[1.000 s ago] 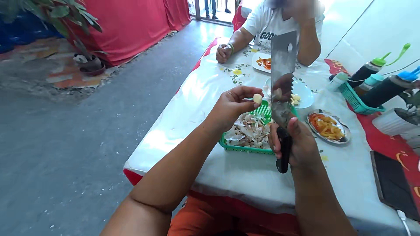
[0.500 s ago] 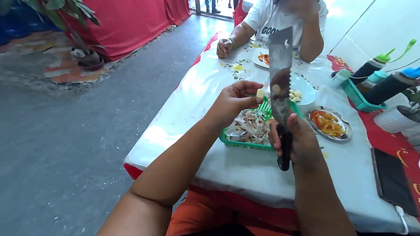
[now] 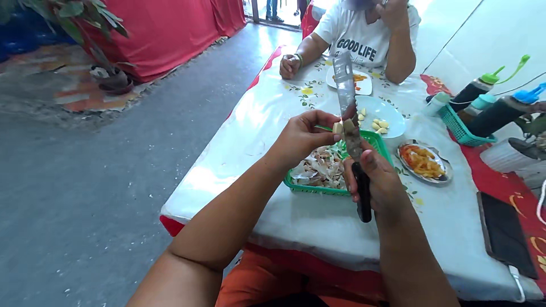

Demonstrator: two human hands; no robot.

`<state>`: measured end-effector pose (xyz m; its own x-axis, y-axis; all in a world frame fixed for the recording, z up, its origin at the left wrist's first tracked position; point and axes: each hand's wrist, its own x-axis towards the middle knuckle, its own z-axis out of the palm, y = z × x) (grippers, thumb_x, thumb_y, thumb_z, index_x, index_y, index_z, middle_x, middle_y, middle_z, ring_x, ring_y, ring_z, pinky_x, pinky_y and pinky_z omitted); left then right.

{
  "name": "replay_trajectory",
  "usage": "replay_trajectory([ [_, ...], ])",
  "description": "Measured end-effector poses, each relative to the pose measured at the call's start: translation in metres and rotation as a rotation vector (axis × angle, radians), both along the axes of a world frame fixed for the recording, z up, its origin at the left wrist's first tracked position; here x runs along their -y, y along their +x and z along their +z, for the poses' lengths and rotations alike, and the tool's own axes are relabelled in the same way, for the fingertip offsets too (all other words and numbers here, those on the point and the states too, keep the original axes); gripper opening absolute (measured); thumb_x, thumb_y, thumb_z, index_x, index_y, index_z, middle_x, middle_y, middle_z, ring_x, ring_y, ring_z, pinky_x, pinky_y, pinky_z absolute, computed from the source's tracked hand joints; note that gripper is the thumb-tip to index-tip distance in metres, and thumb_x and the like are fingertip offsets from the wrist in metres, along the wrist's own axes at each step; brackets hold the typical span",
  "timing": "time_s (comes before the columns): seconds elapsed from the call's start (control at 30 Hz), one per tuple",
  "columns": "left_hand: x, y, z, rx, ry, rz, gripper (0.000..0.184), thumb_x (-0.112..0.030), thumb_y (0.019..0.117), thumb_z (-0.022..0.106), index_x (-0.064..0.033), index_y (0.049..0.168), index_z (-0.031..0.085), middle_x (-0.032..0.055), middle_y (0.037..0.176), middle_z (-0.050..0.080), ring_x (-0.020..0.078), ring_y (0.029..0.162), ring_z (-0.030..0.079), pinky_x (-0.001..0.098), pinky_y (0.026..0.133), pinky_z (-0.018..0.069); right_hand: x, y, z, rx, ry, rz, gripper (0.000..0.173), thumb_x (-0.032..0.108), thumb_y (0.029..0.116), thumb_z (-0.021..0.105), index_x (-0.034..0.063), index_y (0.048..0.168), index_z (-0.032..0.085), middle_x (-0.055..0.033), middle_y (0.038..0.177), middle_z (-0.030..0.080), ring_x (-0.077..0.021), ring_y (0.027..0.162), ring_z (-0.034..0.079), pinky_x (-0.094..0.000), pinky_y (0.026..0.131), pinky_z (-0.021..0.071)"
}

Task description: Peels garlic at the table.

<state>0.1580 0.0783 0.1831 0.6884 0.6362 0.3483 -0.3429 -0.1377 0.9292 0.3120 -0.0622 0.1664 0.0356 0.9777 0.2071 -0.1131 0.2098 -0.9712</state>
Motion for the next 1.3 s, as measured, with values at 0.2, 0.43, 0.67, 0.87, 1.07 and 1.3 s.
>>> replay_trajectory([
  [0.2, -0.002, -0.001, 0.001, 0.054, -0.122, -0.061, 0.027, 0.01, 0.0928, 0.063, -0.0015, 0.118, 0.062, 0.0058, 0.104, 0.071, 0.0139, 0.092, 0.072, 0.03, 0.085, 0.0616, 0.0, 0.004, 0.001, -0.038, 0.033, 0.005, 0.064, 0.062, 0.098, 0.053, 0.0234, 0.149, 0.045, 0.0013, 0.063, 0.054, -0.0067, 0.044, 0.055, -0.0194, 0.042, 0.0518],
  [0.43, -0.004, -0.002, 0.002, 0.066, -0.196, -0.075, 0.028, 0.009, 0.0954, 0.058, -0.0029, 0.121, 0.061, 0.0071, 0.104, 0.072, 0.0142, 0.091, 0.071, 0.0278, 0.081, 0.0607, 0.0, 0.005, 0.0, -0.076, 0.025, -0.004, 0.066, 0.062, 0.0983, 0.053, 0.0225, 0.15, 0.043, 0.0002, 0.063, 0.055, -0.0079, 0.045, 0.056, -0.0202, 0.042, 0.0526],
  [0.67, -0.032, -0.017, 0.018, 0.03, -0.124, 0.094, 0.029, 0.002, 0.0982, 0.057, -0.0051, 0.126, 0.059, 0.0014, 0.104, 0.069, 0.0111, 0.091, 0.07, 0.0282, 0.083, 0.0599, 0.021, 0.023, 0.015, -0.07, -0.089, 0.072, 0.071, 0.066, 0.094, 0.056, 0.0192, 0.146, 0.046, 0.0008, 0.065, 0.058, -0.0064, 0.046, 0.056, -0.0191, 0.043, 0.0516],
  [0.87, -0.077, 0.012, 0.03, -0.283, -0.098, 0.248, 0.029, 0.001, 0.096, 0.064, -0.0034, 0.124, 0.058, 0.0047, 0.102, 0.068, 0.0102, 0.084, 0.07, 0.0263, 0.077, 0.06, 0.041, 0.062, 0.01, -0.013, -0.298, 0.24, 0.065, 0.068, 0.093, 0.057, 0.0195, 0.135, 0.051, 0.0037, 0.066, 0.06, -0.0049, 0.047, 0.057, -0.0184, 0.043, 0.0507],
  [1.07, -0.103, 0.095, 0.041, -0.71, 0.463, 0.034, 0.03, -0.01, 0.0967, 0.069, 0.0013, 0.124, 0.065, 0.0148, 0.107, 0.07, 0.0208, 0.092, 0.068, 0.0416, 0.087, 0.0563, 0.048, 0.064, 0.004, -0.194, -0.19, 0.159, 0.062, 0.069, 0.0911, 0.056, 0.0173, 0.126, 0.057, 0.0022, 0.065, 0.061, -0.0066, 0.046, 0.059, -0.0215, 0.043, 0.0526],
  [1.3, -0.128, 0.19, 0.004, -0.858, 0.92, -0.059, 0.034, -0.025, 0.0927, 0.076, -0.0018, 0.117, 0.071, 0.017, 0.104, 0.072, 0.0332, 0.101, 0.069, 0.057, 0.096, 0.0509, 0.046, 0.071, -0.001, -0.268, -0.195, 0.182, 0.064, 0.067, 0.0919, 0.057, 0.0157, 0.129, 0.056, 0.0002, 0.067, 0.062, -0.0075, 0.048, 0.059, -0.0218, 0.044, 0.053],
])
